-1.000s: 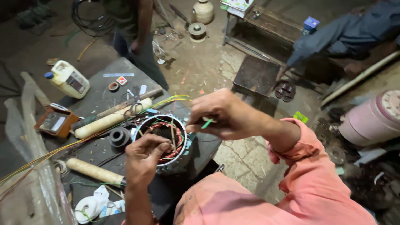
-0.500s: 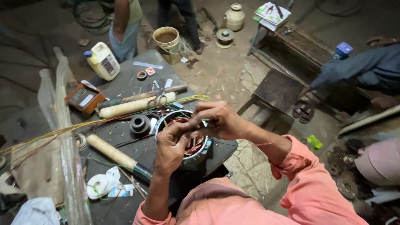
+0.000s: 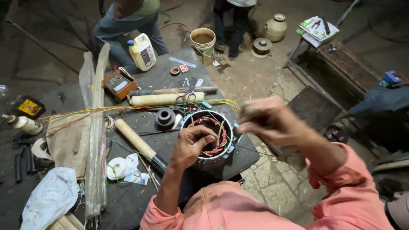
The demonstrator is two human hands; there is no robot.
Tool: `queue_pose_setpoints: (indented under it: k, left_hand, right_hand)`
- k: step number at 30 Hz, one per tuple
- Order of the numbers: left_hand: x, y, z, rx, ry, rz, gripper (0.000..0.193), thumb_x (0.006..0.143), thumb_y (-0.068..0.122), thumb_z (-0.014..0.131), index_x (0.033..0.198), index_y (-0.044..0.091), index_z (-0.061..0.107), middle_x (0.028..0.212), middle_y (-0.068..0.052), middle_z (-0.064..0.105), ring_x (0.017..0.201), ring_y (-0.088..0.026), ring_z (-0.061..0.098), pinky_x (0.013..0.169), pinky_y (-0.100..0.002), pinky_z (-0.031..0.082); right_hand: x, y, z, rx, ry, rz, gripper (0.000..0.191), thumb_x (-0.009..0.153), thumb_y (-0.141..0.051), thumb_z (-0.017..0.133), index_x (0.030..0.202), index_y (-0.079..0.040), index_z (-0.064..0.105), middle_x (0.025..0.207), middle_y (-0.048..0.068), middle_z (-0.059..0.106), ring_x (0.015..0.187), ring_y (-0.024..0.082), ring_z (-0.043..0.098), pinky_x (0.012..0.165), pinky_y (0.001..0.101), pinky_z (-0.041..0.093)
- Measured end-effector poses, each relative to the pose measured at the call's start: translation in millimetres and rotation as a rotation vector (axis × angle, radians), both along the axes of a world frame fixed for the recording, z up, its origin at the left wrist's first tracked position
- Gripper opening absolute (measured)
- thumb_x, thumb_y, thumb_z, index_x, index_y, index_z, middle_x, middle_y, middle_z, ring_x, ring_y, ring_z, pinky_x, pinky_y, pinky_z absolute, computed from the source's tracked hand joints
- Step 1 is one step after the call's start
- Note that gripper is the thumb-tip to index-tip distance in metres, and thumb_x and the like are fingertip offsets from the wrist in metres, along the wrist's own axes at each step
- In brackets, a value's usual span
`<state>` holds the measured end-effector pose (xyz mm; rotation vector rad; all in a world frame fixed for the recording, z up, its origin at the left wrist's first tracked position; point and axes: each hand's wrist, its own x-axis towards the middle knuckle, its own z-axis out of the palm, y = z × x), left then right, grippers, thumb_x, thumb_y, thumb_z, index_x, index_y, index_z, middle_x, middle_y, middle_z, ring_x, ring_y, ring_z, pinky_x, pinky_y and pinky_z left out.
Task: The person is repairing an electrical motor stator by hand. They strip the insulation from copper wires using a knife, twist the exposed ends together, and insert them into the stator slots using a wooden stick.
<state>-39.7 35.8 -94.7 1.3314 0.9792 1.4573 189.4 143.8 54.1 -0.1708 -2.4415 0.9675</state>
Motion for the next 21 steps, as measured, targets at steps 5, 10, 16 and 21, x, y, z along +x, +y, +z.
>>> queue_pose_setpoints:
  k: [5, 10, 16, 21]
  left_hand:
    - [-2.1, -0.8, 0.8, 0.001, -0.076, -0.005, 0.007, 0.096, 0.0, 0.069, 0.099, -0.004, 0.073, 0.089, -0.008, 0.076, 0.082, -0.013, 0.072, 0.078, -0.027, 0.06]
    - [1.1, 0.5, 11.0, 0.069, -0.105, -0.032, 0.007, 0.096, 0.0, 0.07, 0.101, -0.005, 0.072, 0.09, -0.009, 0.076, 0.084, -0.014, 0.073, 0.08, -0.028, 0.061]
    - [1.9, 1.7, 20.6, 0.006, 0.072, -0.095, 0.01, 0.098, 0.002, 0.066, 0.104, -0.005, 0.072, 0.091, -0.007, 0.073, 0.085, -0.011, 0.069, 0.077, -0.028, 0.057]
    - [0.4, 1.2, 22.7, 0.027, -0.108, -0.181, 0.01, 0.1, 0.004, 0.066, 0.103, -0.004, 0.07, 0.091, -0.006, 0.072, 0.085, -0.012, 0.071, 0.079, -0.029, 0.059]
  right_hand:
    - [33.9, 21.3, 22.5, -0.449, 0.725, -0.101, 0.019, 0.102, -0.013, 0.073, 0.089, -0.001, 0.066, 0.083, 0.005, 0.071, 0.063, 0.005, 0.065, 0.057, 0.0218, 0.05]
    - [0.7, 24.1, -8.2, -0.169, 0.171, -0.16, 0.022, 0.09, -0.004, 0.076, 0.111, -0.002, 0.071, 0.097, 0.003, 0.073, 0.082, 0.008, 0.07, 0.067, 0.0216, 0.055]
    - [-26.9, 5.3, -58.2, 0.031, 0.112, 0.098, 0.025, 0.082, -0.013, 0.086, 0.106, -0.01, 0.078, 0.093, 0.004, 0.066, 0.081, 0.02, 0.065, 0.072, 0.0304, 0.052]
    - [-28.6, 2.2, -45.1, 0.13, 0.103, 0.003, 0.015, 0.083, -0.009, 0.085, 0.096, -0.01, 0.077, 0.091, 0.004, 0.069, 0.078, 0.015, 0.071, 0.067, 0.0277, 0.055]
